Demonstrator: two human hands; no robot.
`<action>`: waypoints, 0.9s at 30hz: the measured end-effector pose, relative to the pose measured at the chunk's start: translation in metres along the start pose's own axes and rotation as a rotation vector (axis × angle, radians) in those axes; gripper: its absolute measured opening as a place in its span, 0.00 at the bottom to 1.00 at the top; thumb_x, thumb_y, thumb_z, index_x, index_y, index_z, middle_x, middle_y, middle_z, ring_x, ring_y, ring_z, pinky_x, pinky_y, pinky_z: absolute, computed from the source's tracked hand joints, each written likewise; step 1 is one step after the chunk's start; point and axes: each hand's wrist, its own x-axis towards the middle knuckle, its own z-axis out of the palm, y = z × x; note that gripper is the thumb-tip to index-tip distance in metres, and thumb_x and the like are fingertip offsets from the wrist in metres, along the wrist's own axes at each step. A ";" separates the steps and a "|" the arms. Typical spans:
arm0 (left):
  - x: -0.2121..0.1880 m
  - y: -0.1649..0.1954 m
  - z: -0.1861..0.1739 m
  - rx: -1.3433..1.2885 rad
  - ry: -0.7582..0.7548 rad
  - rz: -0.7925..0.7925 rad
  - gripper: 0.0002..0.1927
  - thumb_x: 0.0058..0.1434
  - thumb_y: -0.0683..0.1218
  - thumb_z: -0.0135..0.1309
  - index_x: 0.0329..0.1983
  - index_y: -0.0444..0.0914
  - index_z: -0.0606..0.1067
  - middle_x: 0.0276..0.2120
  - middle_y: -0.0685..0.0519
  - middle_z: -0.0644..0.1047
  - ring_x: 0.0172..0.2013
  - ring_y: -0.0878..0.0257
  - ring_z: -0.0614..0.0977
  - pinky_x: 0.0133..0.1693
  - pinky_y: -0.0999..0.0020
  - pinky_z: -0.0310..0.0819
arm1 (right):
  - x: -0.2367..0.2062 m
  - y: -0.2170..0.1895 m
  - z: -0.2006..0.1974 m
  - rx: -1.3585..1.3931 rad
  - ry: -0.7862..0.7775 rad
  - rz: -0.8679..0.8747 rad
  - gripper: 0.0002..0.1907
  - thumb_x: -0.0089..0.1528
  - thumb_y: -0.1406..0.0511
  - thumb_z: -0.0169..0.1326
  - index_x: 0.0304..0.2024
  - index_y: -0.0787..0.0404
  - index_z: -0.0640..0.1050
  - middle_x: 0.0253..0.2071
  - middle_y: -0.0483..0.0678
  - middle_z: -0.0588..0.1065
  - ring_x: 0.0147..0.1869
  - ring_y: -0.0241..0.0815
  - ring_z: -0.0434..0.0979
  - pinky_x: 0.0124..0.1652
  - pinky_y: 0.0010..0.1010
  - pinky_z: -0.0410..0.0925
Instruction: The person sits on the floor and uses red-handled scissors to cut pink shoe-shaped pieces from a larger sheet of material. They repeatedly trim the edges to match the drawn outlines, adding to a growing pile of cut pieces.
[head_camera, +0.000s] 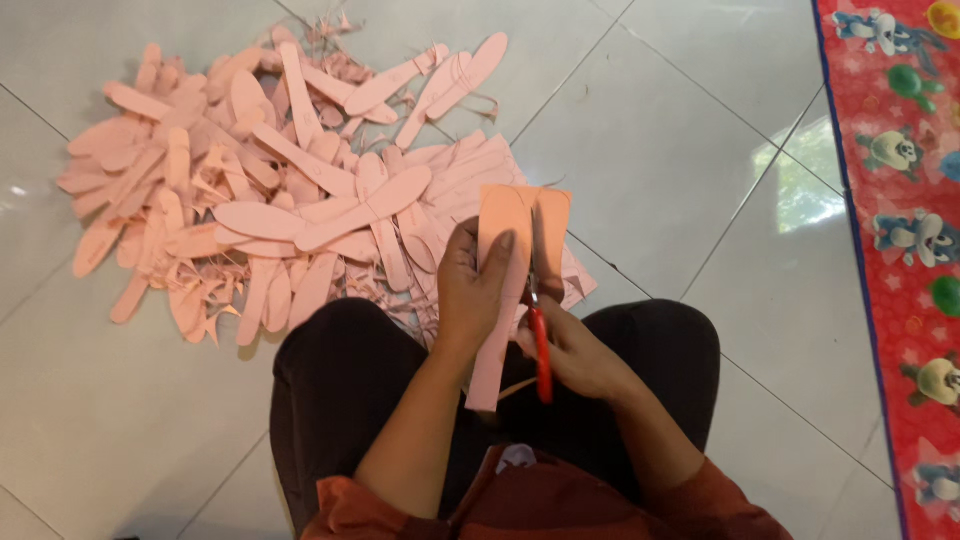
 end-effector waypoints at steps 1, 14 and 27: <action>0.001 0.003 0.000 0.004 -0.026 0.023 0.15 0.69 0.46 0.54 0.53 0.31 0.72 0.39 0.51 0.79 0.37 0.70 0.79 0.38 0.74 0.77 | 0.002 0.003 0.000 0.042 0.011 -0.042 0.26 0.64 0.48 0.50 0.52 0.62 0.71 0.36 0.44 0.70 0.39 0.35 0.69 0.41 0.30 0.68; -0.020 0.038 -0.002 0.085 -0.007 0.016 0.14 0.68 0.46 0.55 0.51 0.32 0.72 0.38 0.52 0.79 0.36 0.70 0.79 0.38 0.75 0.77 | 0.004 -0.009 0.012 0.141 0.083 -0.131 0.29 0.66 0.43 0.42 0.42 0.62 0.73 0.34 0.43 0.71 0.36 0.35 0.72 0.38 0.28 0.69; -0.020 0.044 -0.003 0.129 -0.025 0.053 0.14 0.69 0.47 0.54 0.51 0.31 0.72 0.39 0.51 0.79 0.38 0.70 0.79 0.39 0.75 0.77 | -0.002 -0.033 0.019 0.099 0.145 -0.045 0.23 0.70 0.51 0.39 0.34 0.63 0.72 0.26 0.44 0.70 0.28 0.35 0.71 0.31 0.28 0.69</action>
